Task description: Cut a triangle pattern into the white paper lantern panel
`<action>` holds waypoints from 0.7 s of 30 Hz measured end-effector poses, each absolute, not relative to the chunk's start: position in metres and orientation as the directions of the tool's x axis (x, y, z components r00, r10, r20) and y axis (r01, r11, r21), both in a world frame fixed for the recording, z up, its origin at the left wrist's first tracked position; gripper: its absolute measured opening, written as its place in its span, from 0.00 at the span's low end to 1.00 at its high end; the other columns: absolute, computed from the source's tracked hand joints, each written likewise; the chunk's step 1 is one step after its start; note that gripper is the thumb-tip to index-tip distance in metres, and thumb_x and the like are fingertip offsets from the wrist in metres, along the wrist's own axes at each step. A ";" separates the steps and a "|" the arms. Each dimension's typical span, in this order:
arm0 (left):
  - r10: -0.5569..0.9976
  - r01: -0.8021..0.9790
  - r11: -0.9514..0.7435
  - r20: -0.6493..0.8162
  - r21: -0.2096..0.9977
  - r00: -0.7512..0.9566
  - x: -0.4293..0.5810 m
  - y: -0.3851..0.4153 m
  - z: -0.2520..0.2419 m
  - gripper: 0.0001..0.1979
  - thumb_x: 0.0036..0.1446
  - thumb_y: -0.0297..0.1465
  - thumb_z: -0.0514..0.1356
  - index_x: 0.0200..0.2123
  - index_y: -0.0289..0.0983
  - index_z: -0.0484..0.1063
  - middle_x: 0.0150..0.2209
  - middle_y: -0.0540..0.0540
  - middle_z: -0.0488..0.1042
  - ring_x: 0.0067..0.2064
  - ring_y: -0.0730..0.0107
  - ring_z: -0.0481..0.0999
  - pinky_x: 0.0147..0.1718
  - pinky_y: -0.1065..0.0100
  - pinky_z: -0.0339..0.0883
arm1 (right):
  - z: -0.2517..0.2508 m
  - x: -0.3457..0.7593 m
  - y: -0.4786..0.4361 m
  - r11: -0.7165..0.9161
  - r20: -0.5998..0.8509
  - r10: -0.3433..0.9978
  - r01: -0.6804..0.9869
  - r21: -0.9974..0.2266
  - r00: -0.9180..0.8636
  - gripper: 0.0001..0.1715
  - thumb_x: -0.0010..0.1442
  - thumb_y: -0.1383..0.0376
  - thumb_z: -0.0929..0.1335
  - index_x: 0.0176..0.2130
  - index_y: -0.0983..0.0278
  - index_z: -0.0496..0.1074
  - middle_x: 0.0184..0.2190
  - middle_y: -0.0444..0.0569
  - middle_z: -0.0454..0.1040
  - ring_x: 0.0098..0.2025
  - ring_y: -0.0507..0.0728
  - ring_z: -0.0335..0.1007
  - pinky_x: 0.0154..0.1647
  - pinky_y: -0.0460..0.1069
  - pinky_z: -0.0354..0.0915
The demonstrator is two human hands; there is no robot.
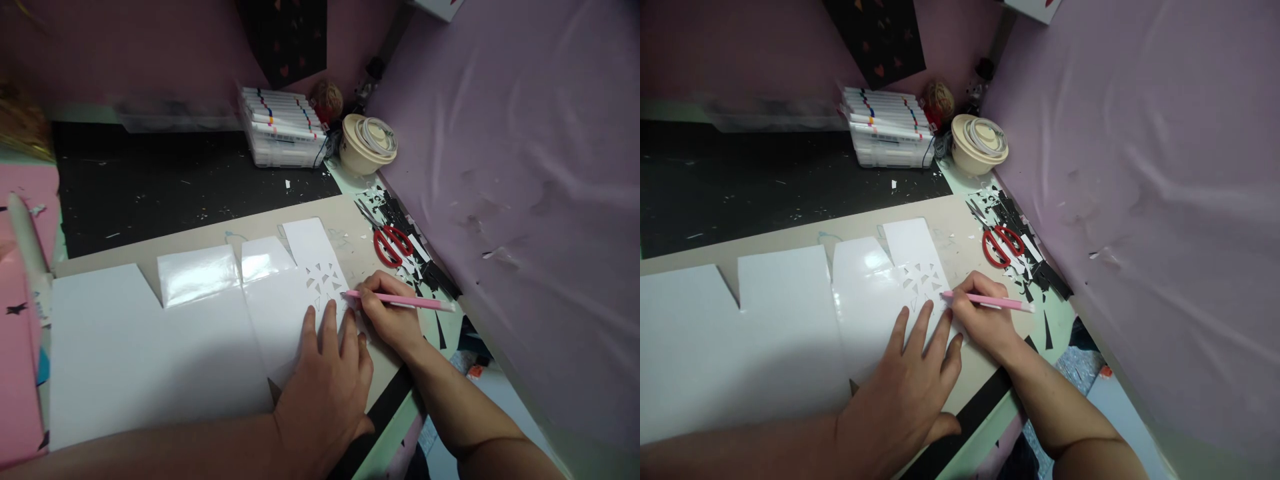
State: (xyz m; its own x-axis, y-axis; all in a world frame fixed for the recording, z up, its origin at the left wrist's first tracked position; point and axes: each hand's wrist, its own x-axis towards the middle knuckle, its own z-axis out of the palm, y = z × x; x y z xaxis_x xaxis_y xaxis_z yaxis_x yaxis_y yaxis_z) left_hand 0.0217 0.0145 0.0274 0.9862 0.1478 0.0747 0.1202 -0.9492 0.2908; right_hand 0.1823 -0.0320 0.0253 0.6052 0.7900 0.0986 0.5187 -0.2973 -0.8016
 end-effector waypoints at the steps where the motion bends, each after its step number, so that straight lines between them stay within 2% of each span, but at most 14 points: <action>1: 0.151 0.122 -0.950 0.078 0.288 0.985 0.022 0.014 0.027 0.42 0.47 0.59 0.61 0.56 0.34 0.73 0.63 0.24 0.63 0.64 0.24 0.58 0.57 0.29 0.53 | 0.025 0.182 -0.032 -0.298 0.099 0.789 0.518 -0.802 0.607 0.12 0.54 0.70 0.66 0.21 0.62 0.65 0.18 0.39 0.67 0.22 0.49 0.61 0.24 0.46 0.58; 7: 0.135 0.112 -0.956 0.065 0.272 0.989 0.022 0.017 0.030 0.40 0.49 0.59 0.60 0.56 0.36 0.73 0.62 0.25 0.64 0.64 0.25 0.60 0.57 0.30 0.56 | 0.025 0.182 -0.032 -0.296 0.108 0.787 0.525 -0.798 0.608 0.11 0.53 0.70 0.66 0.21 0.62 0.65 0.18 0.39 0.67 0.22 0.50 0.61 0.24 0.46 0.58; 17: 0.148 0.125 -0.953 0.063 0.277 0.987 0.021 0.015 0.028 0.42 0.48 0.60 0.60 0.57 0.36 0.72 0.63 0.27 0.63 0.65 0.25 0.58 0.57 0.29 0.53 | 0.023 0.184 -0.032 -0.285 0.116 0.776 0.508 -0.813 0.620 0.12 0.53 0.71 0.66 0.20 0.62 0.64 0.17 0.38 0.65 0.21 0.49 0.60 0.23 0.46 0.58; 21: 0.124 0.108 -0.952 0.041 0.285 0.991 0.022 0.018 0.032 0.41 0.49 0.59 0.60 0.57 0.35 0.72 0.63 0.25 0.64 0.64 0.26 0.60 0.56 0.30 0.56 | 0.023 0.184 -0.032 -0.281 0.122 0.772 0.506 -0.815 0.624 0.13 0.53 0.71 0.66 0.20 0.62 0.63 0.17 0.38 0.65 0.21 0.49 0.59 0.23 0.46 0.57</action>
State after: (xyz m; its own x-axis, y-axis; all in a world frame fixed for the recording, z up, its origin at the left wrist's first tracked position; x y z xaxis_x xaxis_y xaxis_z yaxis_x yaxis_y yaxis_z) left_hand 0.0218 0.0176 0.0321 0.9914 0.1245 0.0409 0.1078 -0.9523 0.2854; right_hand 0.1837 -0.0323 0.0234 0.6244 0.7715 0.1218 0.5063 -0.2811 -0.8152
